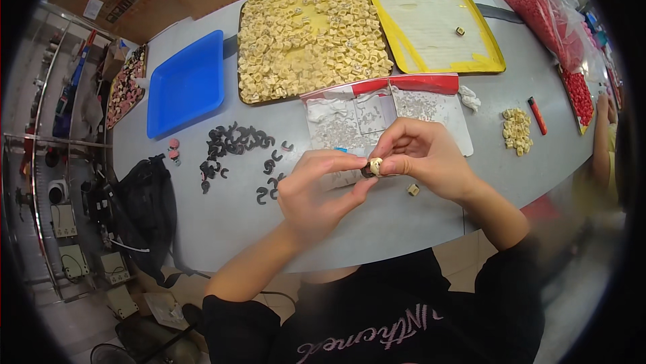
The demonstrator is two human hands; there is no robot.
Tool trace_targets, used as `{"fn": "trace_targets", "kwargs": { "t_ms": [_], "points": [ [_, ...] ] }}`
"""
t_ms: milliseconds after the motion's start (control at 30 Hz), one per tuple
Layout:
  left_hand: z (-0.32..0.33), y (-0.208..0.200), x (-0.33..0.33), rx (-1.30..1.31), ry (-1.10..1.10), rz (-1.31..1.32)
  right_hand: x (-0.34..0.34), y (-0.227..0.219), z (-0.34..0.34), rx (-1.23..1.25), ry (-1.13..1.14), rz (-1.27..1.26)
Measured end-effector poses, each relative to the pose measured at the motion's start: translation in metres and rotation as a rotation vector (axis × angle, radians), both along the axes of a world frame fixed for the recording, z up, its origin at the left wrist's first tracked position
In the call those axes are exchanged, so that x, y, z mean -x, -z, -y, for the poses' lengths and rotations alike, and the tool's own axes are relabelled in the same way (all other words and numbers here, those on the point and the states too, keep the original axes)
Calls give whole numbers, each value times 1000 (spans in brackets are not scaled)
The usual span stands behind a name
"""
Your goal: Apply glue to small toy components and assemble them into completed figurines.
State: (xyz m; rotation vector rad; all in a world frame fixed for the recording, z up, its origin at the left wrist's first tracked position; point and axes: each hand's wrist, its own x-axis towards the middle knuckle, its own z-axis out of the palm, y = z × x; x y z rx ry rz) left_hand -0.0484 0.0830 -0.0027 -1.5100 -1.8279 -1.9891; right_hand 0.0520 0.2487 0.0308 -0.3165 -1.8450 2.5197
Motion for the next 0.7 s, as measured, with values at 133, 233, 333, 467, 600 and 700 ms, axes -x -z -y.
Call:
{"fn": "trace_targets", "kwargs": {
  "t_ms": [133,233,333,467,600,700],
  "points": [
    [0,1,1,-23,22,-53,-1,-2,1,8,-26,-6],
    [1,2,2,-68,22,-78,-1,0,4,63,-61,-17],
    [-2,0,-1,-153,61,-26,-1,4,4,59,-159,2],
    [2,-9,-1,-8,86,-74,-2,8,2,62,-221,-37],
    [2,-7,-5,-20,61,-2,-1,4,1,48,-269,-17],
    [1,-6,-7,-42,49,30,-2,8,1,55,-288,-11]
  ]
}}
